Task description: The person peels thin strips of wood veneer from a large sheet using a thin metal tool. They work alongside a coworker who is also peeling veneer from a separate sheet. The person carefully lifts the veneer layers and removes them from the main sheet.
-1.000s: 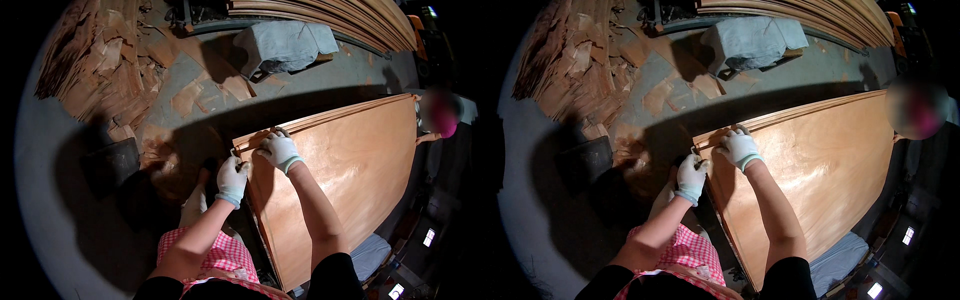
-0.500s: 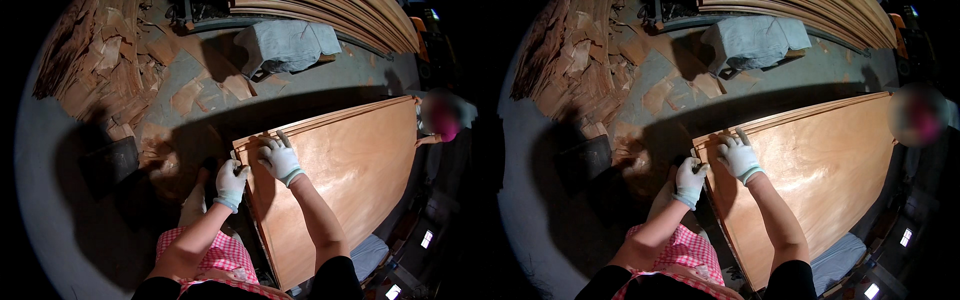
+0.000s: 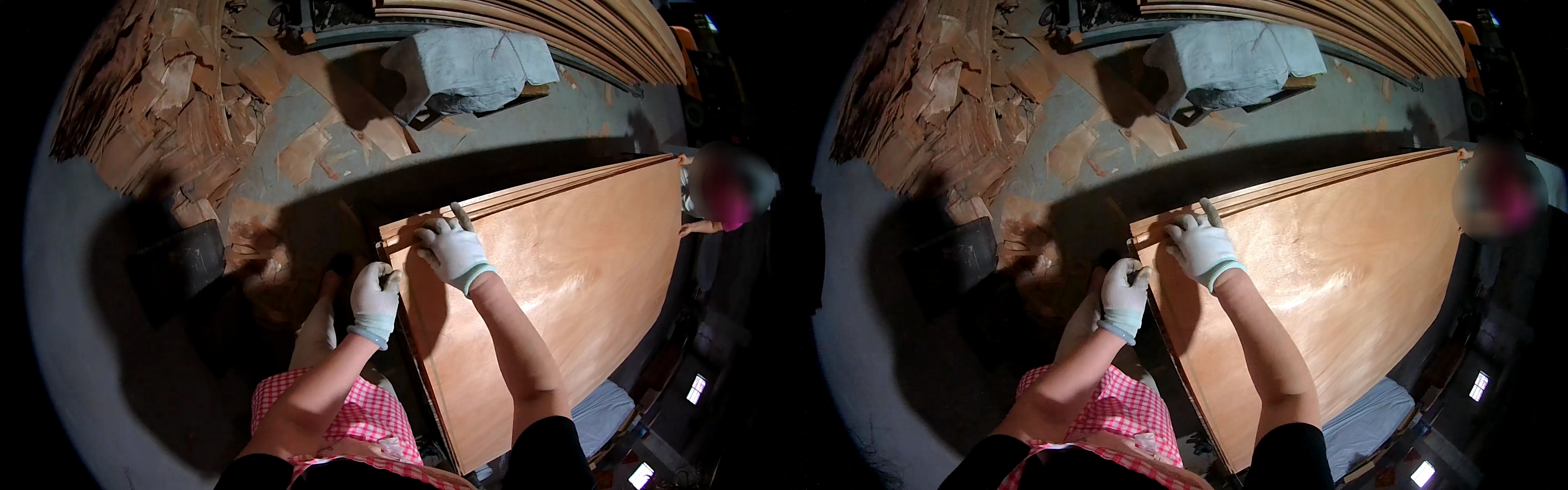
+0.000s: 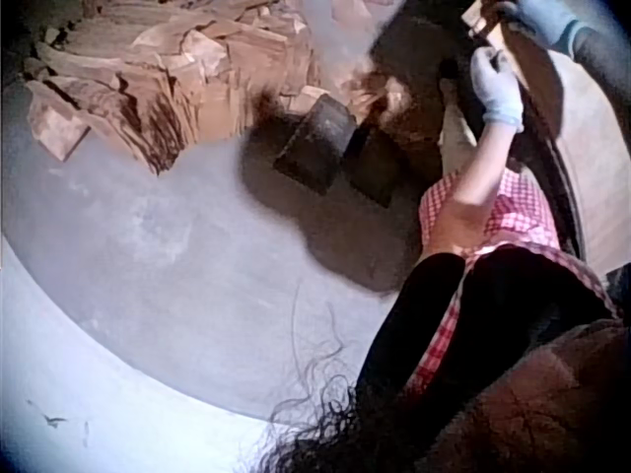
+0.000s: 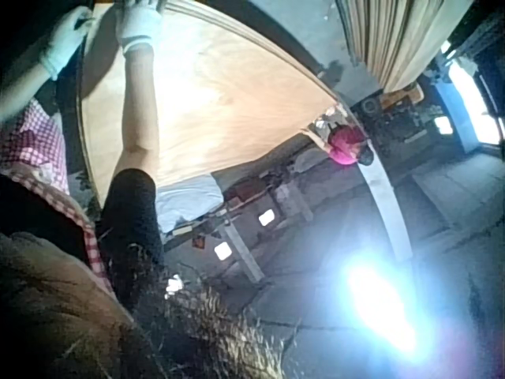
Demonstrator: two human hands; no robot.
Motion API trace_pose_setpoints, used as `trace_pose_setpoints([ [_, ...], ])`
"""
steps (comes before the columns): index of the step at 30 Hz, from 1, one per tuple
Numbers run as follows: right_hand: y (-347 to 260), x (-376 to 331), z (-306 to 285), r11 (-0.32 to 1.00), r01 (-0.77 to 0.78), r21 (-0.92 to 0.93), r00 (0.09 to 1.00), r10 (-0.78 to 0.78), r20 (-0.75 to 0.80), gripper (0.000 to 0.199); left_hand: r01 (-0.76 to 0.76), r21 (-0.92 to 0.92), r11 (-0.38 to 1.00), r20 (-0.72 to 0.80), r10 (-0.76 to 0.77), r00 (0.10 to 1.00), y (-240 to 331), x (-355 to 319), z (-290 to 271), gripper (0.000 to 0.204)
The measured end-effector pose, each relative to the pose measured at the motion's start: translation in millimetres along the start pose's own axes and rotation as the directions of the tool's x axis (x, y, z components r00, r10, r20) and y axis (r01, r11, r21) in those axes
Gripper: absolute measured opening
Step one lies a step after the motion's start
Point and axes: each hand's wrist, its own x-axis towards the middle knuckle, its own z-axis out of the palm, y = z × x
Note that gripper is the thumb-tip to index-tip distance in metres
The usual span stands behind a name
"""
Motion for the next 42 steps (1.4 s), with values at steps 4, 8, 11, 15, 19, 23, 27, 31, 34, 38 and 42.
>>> trace_pose_setpoints([
  [4, -8.7, 8.2, -26.7, 0.999, 0.019, -0.049, 0.971, -0.007, 0.239, 0.033, 0.015, -0.051, 0.999, -0.009, -0.015, 1.000, -0.2, -0.6, 0.7, 0.018],
  [8, -5.5, 3.5, -18.9, 0.998, 0.043, -0.041, 0.986, -0.035, 0.163, 0.033, -0.071, 0.014, 0.997, -0.005, 0.071, 0.997, 13.8, -4.9, -8.4, 0.018],
  [11, -2.1, 0.8, -11.0, 0.998, 0.052, -0.032, 0.993, -0.048, 0.109, 0.034, -0.173, 0.050, 0.984, 0.002, 0.173, 0.985, 20.0, -7.2, -13.6, 0.018],
  [15, -3.7, 6.9, -31.6, 0.999, 0.041, -0.002, 0.981, -0.040, 0.189, 0.034, -0.199, 0.048, 0.979, -0.025, 0.200, 0.979, 18.4, -10.5, -16.6, 0.026],
  [19, 6.6, -2.3, -26.2, 0.986, 0.136, 0.100, 0.990, -0.132, -0.038, 0.032, -0.142, 0.029, 0.989, -0.135, 0.144, 0.980, 29.2, -16.3, -17.0, 0.040],
  [23, 3.4, -1.2, -50.4, 0.988, -0.019, 0.156, 0.932, -0.039, 0.361, 0.036, -0.212, 0.223, 0.952, 0.126, 0.187, 0.974, 30.7, -7.7, -20.8, 0.044],
  [27, 17.4, -4.1, -19.0, 0.990, 0.003, 0.139, 0.991, -0.021, 0.131, 0.037, -0.096, 0.140, 0.986, 0.018, 0.095, 0.995, 15.0, 1.4, -8.0, 0.033],
  [31, 19.2, 11.1, 0.2, 0.967, -0.069, 0.245, 0.989, 0.034, 0.144, 0.036, -0.071, 0.141, 0.987, 0.035, 0.067, 0.997, 11.8, 13.5, -6.2, 0.025],
  [34, 21.5, 15.6, 7.3, 0.929, -0.158, 0.333, 0.977, 0.100, 0.186, 0.035, -0.007, 0.133, 0.991, 0.004, 0.007, 1.000, 9.7, 14.7, -1.4, 0.027],
  [38, 24.2, 21.2, 12.3, 0.911, -0.172, 0.374, 0.979, 0.115, 0.169, 0.034, 0.041, 0.166, 0.985, -0.019, -0.039, 0.999, 9.9, 19.7, 0.8, 0.029],
  [42, 20.1, 24.9, 0.1, 0.882, -0.237, 0.408, 0.961, 0.151, 0.231, 0.036, 0.080, 0.132, 0.988, -0.043, -0.075, 0.996, 11.8, 20.8, 0.7, 0.035],
])
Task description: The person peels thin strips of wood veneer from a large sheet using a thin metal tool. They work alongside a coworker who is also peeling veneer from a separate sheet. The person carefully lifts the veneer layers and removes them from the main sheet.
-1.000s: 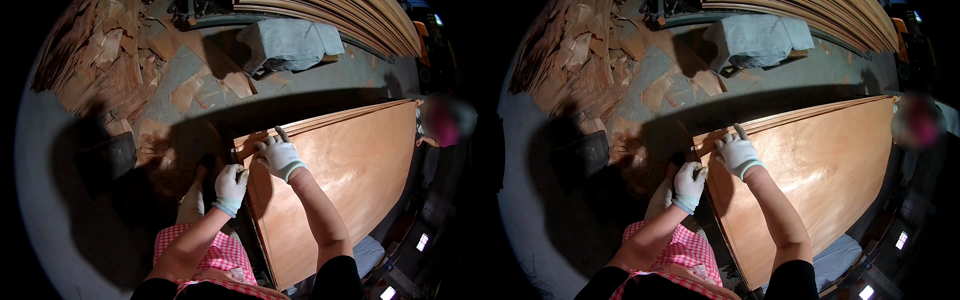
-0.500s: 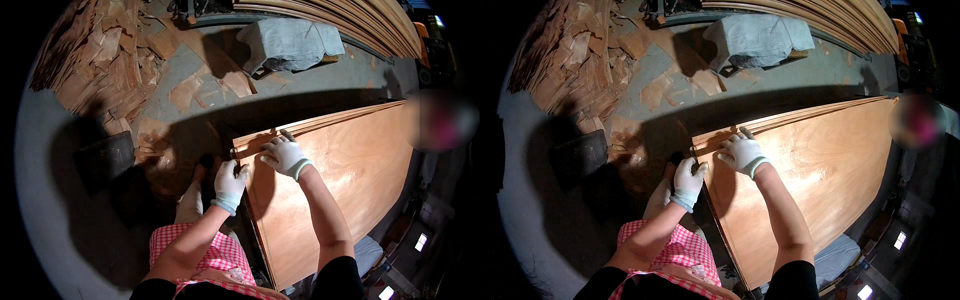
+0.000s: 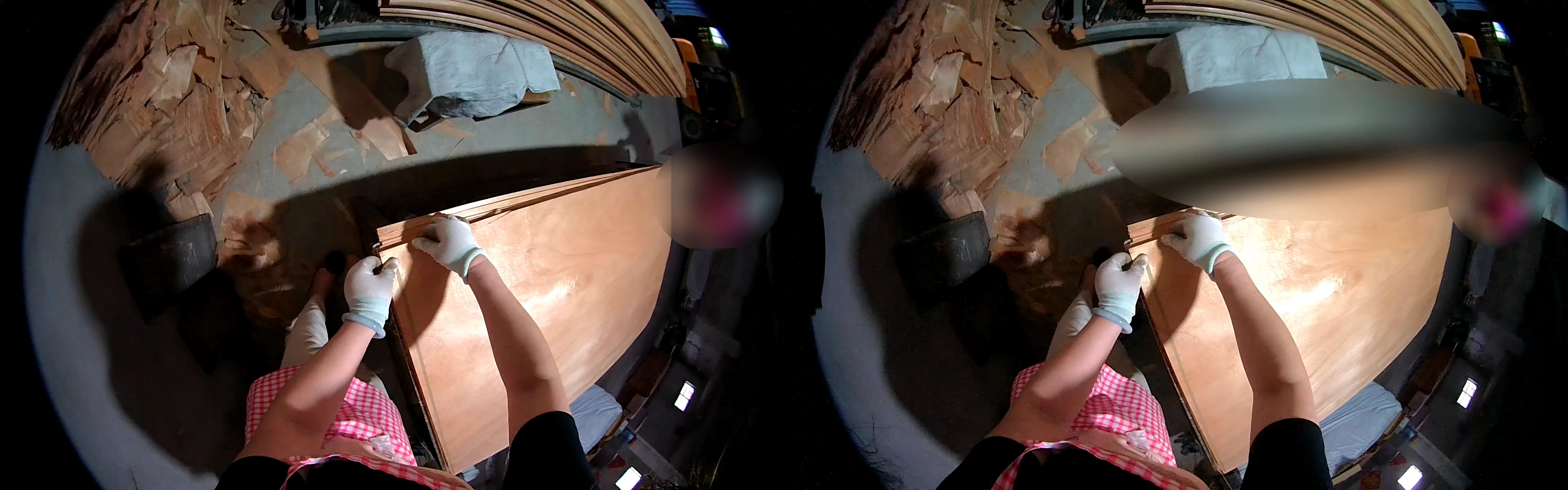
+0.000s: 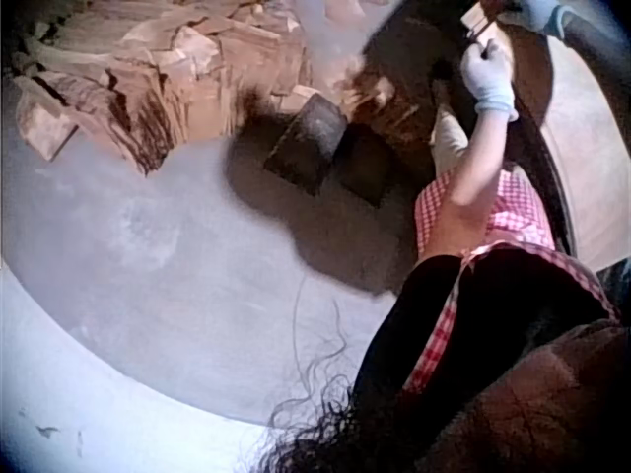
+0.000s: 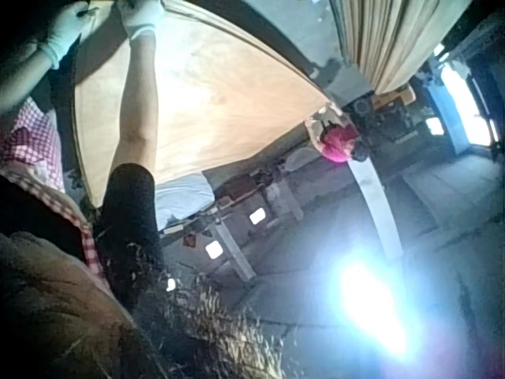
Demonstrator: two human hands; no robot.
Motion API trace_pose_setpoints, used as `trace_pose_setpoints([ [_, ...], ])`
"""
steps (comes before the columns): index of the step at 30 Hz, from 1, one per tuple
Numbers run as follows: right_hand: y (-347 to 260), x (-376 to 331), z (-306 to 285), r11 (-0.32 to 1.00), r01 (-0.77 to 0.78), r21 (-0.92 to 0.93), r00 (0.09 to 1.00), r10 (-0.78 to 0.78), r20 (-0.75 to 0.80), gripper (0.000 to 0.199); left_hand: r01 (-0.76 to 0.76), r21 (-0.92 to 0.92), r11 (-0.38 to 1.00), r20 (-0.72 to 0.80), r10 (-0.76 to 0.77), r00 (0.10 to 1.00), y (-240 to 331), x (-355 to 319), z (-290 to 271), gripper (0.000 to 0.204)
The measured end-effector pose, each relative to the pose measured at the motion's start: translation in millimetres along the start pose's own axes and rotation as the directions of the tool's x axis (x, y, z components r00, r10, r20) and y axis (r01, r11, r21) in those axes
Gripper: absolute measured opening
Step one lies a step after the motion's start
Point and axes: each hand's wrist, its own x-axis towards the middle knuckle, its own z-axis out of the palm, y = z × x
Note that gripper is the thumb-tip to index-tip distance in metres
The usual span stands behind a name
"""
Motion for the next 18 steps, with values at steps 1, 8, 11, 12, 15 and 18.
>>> trace_pose_setpoints([
  [1, -0.3, -0.3, -0.1, 1.000, -0.011, -0.024, 1.000, 0.011, 0.011, 0.037, 0.018, -0.019, 1.000, 0.014, -0.017, 1.000, -0.3, -0.1, -0.2, 0.033],
  [8, -4.7, -25.3, 18.7, 0.918, 0.097, -0.383, 0.955, -0.195, -0.224, 0.041, -0.076, -0.095, 0.993, -0.109, 0.065, 0.992, 8.1, -15.6, -17.9, 0.050],
  [11, -10.5, -25.7, 14.9, 0.880, 0.146, -0.453, 0.949, -0.254, -0.189, 0.035, -0.191, 0.017, 0.982, -0.028, 0.191, 0.981, -1.5, -21.4, -15.9, 0.062],
  [12, -13.2, -26.5, 10.2, 0.867, 0.159, -0.472, 0.949, -0.267, -0.170, 0.034, -0.278, 0.109, 0.954, -0.041, 0.284, 0.958, -1.6, -23.5, -12.9, 0.063],
  [15, -19.6, -36.5, -5.0, 0.888, 0.173, -0.425, 0.965, -0.239, -0.107, 0.032, -0.230, 0.085, 0.969, -0.054, 0.235, 0.971, -0.4, -29.7, -7.9, 0.062],
  [18, -15.5, -51.1, -8.6, 0.912, 0.208, -0.353, 0.952, -0.271, -0.140, 0.031, -0.286, 0.094, 0.954, -0.058, 0.292, 0.955, 5.3, -34.5, -11.4, 0.049],
])
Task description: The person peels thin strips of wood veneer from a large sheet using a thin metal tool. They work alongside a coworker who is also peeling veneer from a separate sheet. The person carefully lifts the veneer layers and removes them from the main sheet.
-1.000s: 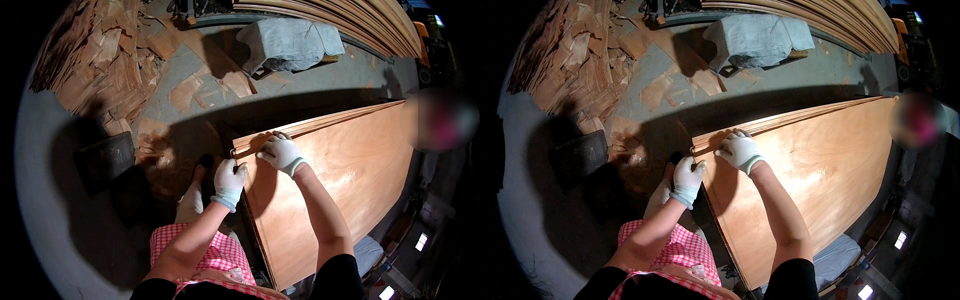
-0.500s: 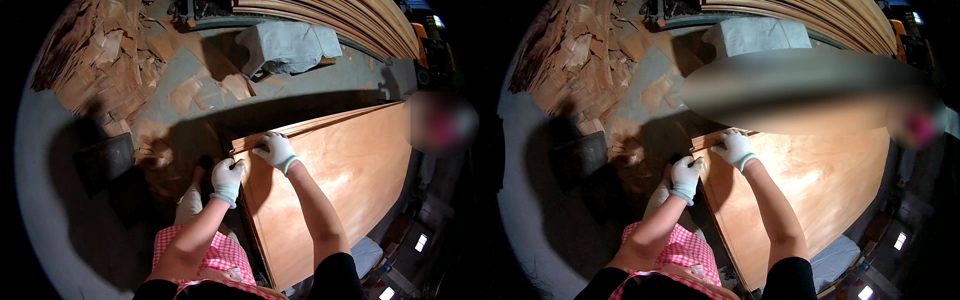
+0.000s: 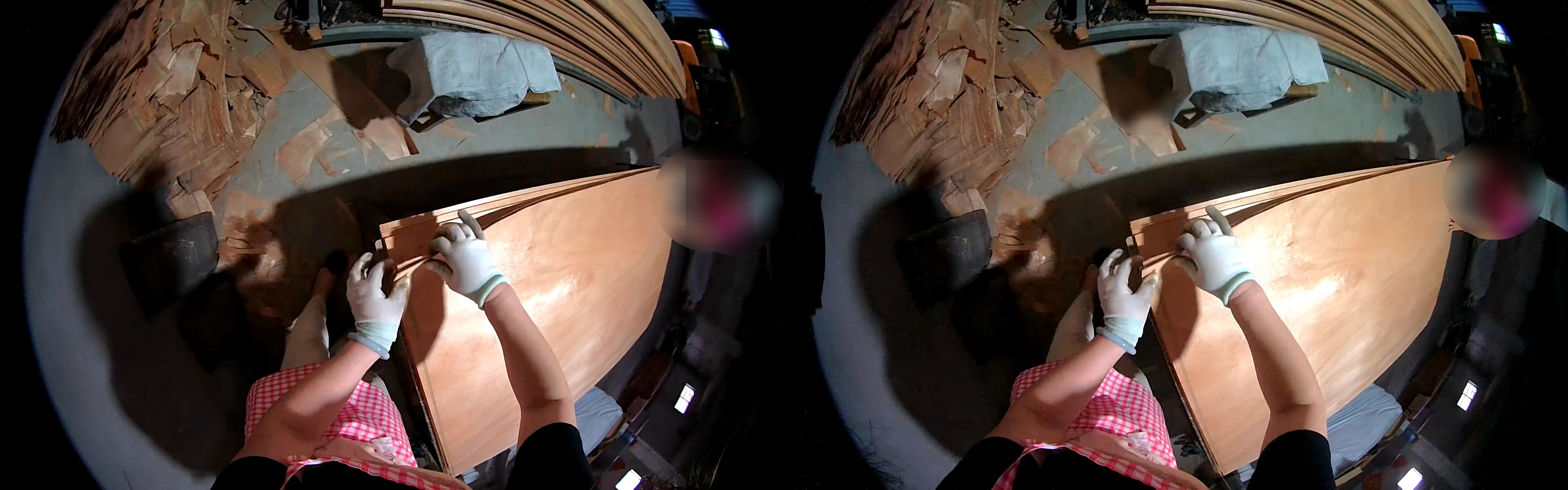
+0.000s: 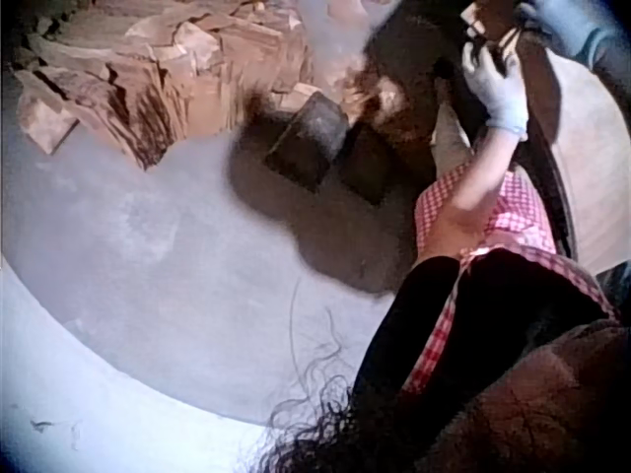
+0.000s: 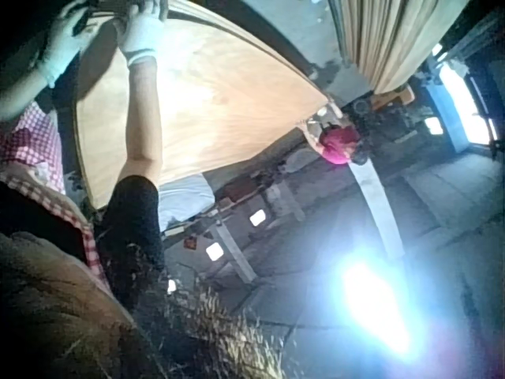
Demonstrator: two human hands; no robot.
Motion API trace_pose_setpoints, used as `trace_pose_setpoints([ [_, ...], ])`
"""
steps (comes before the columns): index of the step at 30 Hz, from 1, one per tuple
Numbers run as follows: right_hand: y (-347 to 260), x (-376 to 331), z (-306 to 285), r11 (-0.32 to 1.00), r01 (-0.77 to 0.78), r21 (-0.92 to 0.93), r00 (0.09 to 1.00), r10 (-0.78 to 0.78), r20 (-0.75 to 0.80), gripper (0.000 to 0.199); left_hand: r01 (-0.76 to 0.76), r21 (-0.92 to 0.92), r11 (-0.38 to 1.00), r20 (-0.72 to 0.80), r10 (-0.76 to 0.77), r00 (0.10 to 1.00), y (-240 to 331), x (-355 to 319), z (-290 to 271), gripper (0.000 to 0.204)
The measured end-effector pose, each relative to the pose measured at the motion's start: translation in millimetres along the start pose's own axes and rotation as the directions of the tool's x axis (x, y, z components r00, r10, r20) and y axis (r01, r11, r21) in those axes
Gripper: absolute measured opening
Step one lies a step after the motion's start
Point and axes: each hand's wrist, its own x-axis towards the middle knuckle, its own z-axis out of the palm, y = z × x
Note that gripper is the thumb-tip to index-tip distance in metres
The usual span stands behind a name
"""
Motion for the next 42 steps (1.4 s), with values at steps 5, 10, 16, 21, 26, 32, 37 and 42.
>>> trace_pose_setpoints([
  [5, 4.6, -3.4, 10.1, 1.000, 0.009, 0.016, 0.996, -0.008, -0.094, 0.034, 0.087, -0.161, 0.983, 0.060, -0.078, 0.995, 10.8, -1.6, -4.4, 0.024],
  [10, 8.8, 17.6, 17.2, 0.997, -0.069, 0.046, 0.993, 0.064, 0.102, 0.034, 0.183, -0.037, 0.982, 0.169, -0.175, 0.970, 2.5, 16.8, -2.1, 0.027],
  [16, 15.8, 38.4, 23.1, 0.967, -0.184, 0.177, 0.971, 0.151, 0.184, 0.035, 0.333, -0.047, 0.942, 0.192, -0.319, 0.928, -10.0, 28.7, 10.2, 0.029],
  [21, 19.5, 48.3, 19.0, 0.866, -0.334, 0.372, 0.908, 0.189, 0.375, 0.036, 0.434, -0.100, 0.895, 0.214, -0.407, 0.888, -16.5, 30.8, 18.6, 0.030],
  [26, 5.4, 31.9, 22.5, 0.994, -0.102, 0.025, 0.993, 0.101, 0.064, 0.046, 0.260, -0.089, 0.961, 0.121, -0.249, 0.961, -3.9, 24.7, 6.4, 0.034],
  [32, -3.8, 29.3, -0.5, 0.993, -0.045, -0.113, 0.985, 0.063, 0.161, 0.038, 0.075, -0.065, 0.995, -0.008, -0.076, 0.997, 11.3, 5.0, -2.9, 0.035],
  [37, 3.1, -6.1, -6.2, 0.997, 0.071, 0.006, 0.997, -0.071, -0.037, 0.029, -0.081, -0.117, 0.990, 0.013, 0.083, 0.996, 10.3, -2.2, -8.1, 0.033],
  [42, 2.4, -4.4, -4.4, 0.997, 0.030, 0.069, 1.000, -0.029, -0.007, 0.041, 0.172, -0.117, 0.978, 0.182, -0.149, 0.972, 2.1, 1.8, 0.5, 0.025],
])
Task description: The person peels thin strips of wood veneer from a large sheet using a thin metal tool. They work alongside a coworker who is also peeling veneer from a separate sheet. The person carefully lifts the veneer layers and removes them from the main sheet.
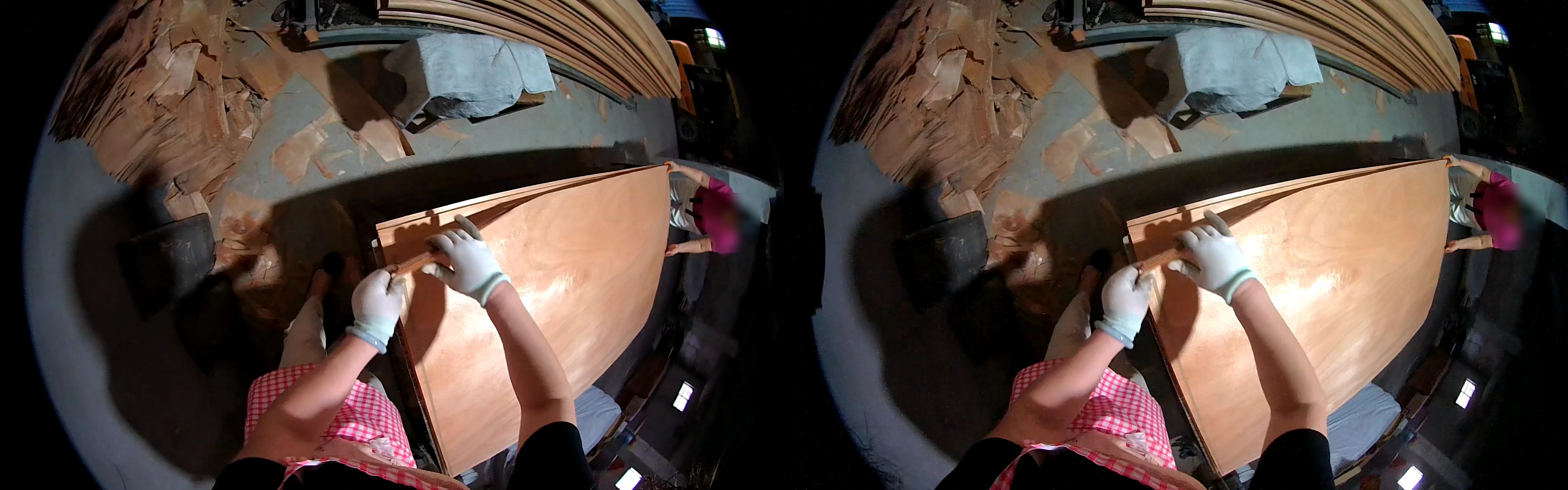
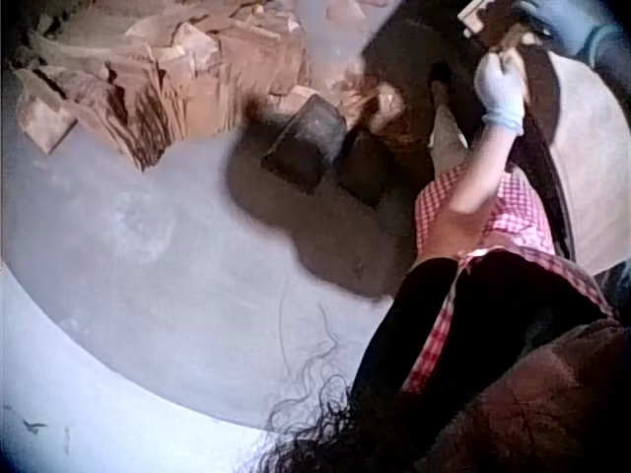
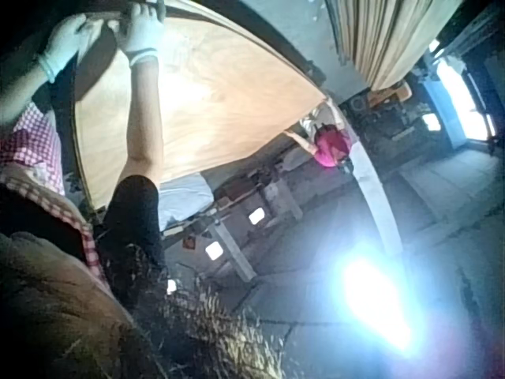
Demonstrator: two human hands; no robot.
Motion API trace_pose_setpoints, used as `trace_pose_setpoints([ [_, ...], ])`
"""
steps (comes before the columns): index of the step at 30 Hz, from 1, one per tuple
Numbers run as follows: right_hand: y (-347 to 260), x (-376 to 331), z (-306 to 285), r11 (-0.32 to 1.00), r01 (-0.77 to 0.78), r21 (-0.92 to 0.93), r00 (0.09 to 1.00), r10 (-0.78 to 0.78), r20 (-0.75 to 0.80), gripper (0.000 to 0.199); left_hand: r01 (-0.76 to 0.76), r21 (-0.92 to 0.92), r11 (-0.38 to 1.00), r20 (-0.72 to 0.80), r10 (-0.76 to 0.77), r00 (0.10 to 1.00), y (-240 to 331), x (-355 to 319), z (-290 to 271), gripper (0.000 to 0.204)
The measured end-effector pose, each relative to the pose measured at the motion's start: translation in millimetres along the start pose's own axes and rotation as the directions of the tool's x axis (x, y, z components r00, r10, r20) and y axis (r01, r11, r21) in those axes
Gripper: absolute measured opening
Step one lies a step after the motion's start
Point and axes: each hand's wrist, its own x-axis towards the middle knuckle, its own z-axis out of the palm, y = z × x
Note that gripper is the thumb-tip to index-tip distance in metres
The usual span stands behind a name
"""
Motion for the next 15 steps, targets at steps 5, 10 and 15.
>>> trace_pose_setpoints([
  [5, 13.0, 46.0, 23.4, 0.993, -0.120, 0.000, 0.982, 0.119, 0.146, 0.046, 0.140, -0.030, 0.990, 0.019, -0.139, 0.990, -10.4, 19.9, 3.4, 0.033],
  [10, 16.8, 62.8, 20.9, 0.951, -0.260, 0.164, 0.935, 0.206, 0.289, 0.047, 0.181, -0.158, 0.971, -0.049, -0.190, 0.981, -18.3, 26.2, 15.7, 0.033],
  [15, 16.9, 73.1, 14.6, 0.881, -0.416, 0.226, 0.857, 0.297, 0.420, 0.047, 0.379, -0.081, 0.922, 0.021, -0.379, 0.925, -6.1, 33.9, 13.3, 0.035],
])
